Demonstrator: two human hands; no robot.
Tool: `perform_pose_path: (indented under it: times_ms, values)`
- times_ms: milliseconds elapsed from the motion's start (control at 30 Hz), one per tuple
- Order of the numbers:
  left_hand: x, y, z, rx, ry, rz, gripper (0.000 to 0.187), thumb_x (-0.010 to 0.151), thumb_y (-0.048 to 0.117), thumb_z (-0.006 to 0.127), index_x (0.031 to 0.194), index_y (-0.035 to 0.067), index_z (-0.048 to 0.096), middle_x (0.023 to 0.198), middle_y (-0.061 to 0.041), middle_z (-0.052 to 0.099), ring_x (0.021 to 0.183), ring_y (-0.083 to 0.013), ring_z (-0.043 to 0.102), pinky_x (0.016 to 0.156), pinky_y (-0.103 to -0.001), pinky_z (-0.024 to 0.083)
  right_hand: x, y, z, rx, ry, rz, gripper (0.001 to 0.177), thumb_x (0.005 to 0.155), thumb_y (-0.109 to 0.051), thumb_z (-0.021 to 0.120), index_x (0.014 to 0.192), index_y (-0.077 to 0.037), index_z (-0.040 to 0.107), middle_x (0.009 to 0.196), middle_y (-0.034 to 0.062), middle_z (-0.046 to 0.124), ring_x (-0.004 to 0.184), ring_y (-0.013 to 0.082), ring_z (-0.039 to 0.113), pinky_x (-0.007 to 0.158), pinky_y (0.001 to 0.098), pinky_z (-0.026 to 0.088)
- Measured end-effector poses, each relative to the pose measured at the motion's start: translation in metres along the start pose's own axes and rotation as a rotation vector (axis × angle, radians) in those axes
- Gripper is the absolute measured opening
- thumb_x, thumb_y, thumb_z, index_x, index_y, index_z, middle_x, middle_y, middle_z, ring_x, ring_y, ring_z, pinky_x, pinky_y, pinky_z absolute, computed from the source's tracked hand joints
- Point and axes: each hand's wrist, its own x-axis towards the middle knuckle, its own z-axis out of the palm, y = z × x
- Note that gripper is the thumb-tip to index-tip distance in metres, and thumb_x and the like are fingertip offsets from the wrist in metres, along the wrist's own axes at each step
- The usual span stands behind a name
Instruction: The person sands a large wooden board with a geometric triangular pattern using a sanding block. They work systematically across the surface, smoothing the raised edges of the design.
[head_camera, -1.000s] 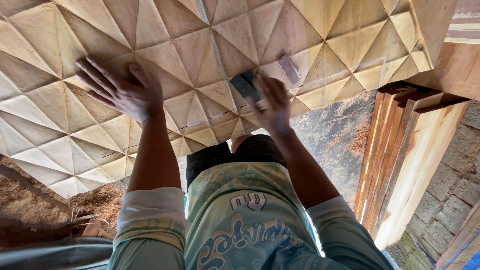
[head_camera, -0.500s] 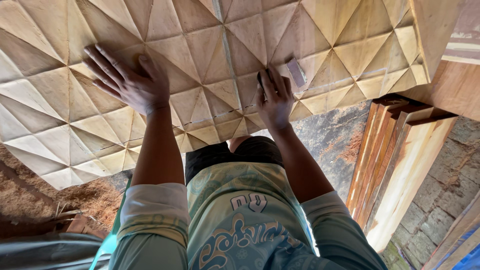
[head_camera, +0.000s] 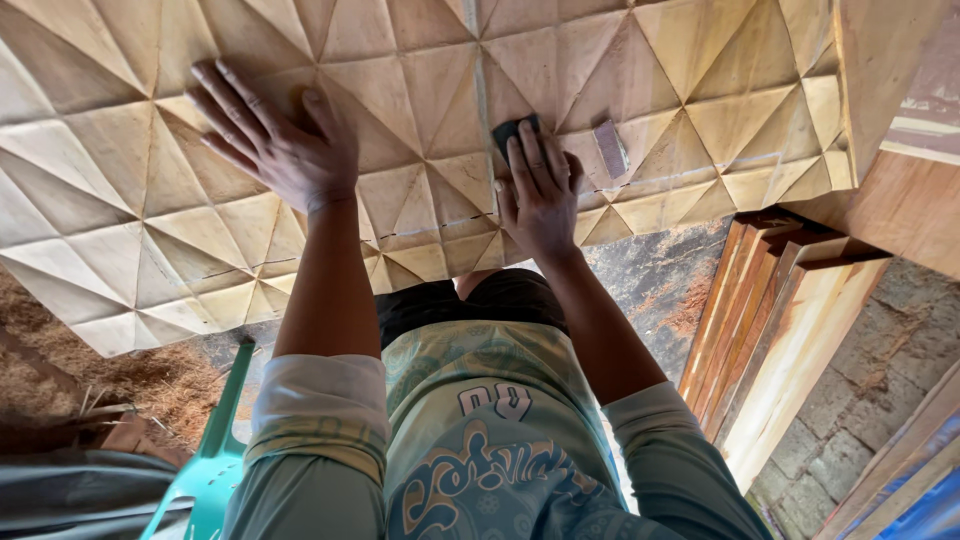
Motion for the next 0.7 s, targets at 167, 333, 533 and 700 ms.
perform_pose_path:
  times_ms: [167, 333, 533, 700]
  values:
    - [0.005, 0.005, -0.001, 0.004, -0.006, -0.004, 0.083, 0.109, 0.068, 0.031, 0.169, 0.012, 0.023, 0.176, -0.009, 0.021, 0.166, -0.0327, 0.02, 0.138, -0.058, 0.019, 0.015, 0.008, 0.001, 0.002, -0.156, 0.014, 0.084, 0.099, -0.047, 0.07, 0.158, 0.004, 0.036, 0.166, 0.0201, 0.031, 0.155, 0.0403, 0.027, 0.123, 0.068, 0.014]
    - [0.005, 0.005, -0.001, -0.003, -0.014, -0.016, 0.083, 0.109, 0.068, 0.031, 0.17, 0.012, 0.022, 0.177, -0.009, 0.021, 0.167, -0.0324, 0.019, 0.138, -0.058, 0.019, 0.015, -0.008, 0.003, 0.003, -0.127, 0.014, 0.089, 0.103, -0.054, 0.067, 0.159, 0.005, 0.031, 0.166, 0.0235, 0.027, 0.155, 0.041, 0.025, 0.124, 0.0672, 0.015]
    - [0.004, 0.005, -0.001, 0.048, -0.029, -0.019, 0.082, 0.109, 0.067, 0.029, 0.17, 0.013, 0.022, 0.177, -0.008, 0.021, 0.167, -0.032, 0.019, 0.138, -0.057, 0.019, 0.03, -0.005, 0.005, 0.084, -0.114, -0.047, 0.085, 0.108, -0.05, 0.064, 0.162, 0.005, 0.028, 0.168, 0.025, 0.026, 0.159, 0.0416, 0.023, 0.13, 0.065, 0.015]
    - [0.004, 0.006, -0.001, 0.007, -0.009, -0.013, 0.083, 0.109, 0.068, 0.029, 0.17, 0.012, 0.022, 0.177, -0.008, 0.021, 0.167, -0.0319, 0.019, 0.136, -0.056, 0.019, 0.026, 0.007, -0.012, 0.027, -0.262, -0.086, 0.086, 0.105, -0.052, 0.063, 0.162, 0.002, 0.029, 0.169, 0.0211, 0.028, 0.159, 0.0385, 0.025, 0.127, 0.0661, 0.013]
